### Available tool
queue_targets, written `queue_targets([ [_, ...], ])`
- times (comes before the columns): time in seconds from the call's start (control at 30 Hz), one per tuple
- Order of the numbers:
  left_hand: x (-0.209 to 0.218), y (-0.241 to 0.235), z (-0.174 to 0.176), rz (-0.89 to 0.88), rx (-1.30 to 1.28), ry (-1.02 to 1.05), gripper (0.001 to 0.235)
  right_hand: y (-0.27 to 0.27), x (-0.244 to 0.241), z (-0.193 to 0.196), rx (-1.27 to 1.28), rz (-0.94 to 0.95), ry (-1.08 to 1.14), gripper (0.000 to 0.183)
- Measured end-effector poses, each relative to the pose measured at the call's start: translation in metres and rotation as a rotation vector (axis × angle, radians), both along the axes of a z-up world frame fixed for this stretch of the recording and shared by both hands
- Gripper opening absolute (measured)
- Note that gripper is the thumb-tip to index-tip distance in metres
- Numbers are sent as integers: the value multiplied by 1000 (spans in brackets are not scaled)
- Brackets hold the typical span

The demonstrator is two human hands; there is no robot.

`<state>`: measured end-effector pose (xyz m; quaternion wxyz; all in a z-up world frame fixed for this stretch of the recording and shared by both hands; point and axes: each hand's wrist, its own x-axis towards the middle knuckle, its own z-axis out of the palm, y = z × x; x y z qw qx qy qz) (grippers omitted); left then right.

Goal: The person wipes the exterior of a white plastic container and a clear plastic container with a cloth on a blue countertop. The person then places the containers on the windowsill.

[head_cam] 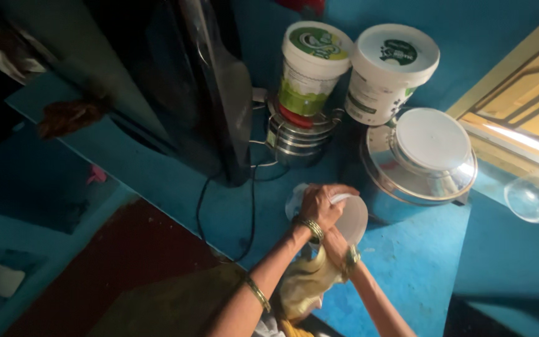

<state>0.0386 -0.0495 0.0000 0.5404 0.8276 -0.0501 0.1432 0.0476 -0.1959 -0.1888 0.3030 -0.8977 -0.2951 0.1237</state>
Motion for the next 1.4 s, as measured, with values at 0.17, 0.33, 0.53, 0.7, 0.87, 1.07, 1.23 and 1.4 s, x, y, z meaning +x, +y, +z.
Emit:
queue_targets([
  [0.17,9,24,-2,-66,-160,121,39,-19,-66,98,196,9,-236,59],
  [0.33,24,37,-16,-79,-229,190,48,-46,-54,163,74,48,-608,67],
  [0.53,39,60,-49,30,-353,88,48,-61,-39,170,-77,-215,-575,71],
  [0.7,27,93,-61,230,-148,49,46,-66,-33,185,-184,-117,-332,59],
  [0.87,24,77,-28,322,221,-159,37,-73,2,243,156,-393,-511,31],
  [1.07,47,7,48,114,276,-531,37,-68,43,284,6,-368,-931,41],
  [1.23,55,-29,77,-92,227,-430,42,-78,57,267,13,-370,-913,25],
  [1.4,58,-49,74,-96,206,-509,53,-84,59,255,35,-330,-984,11],
])
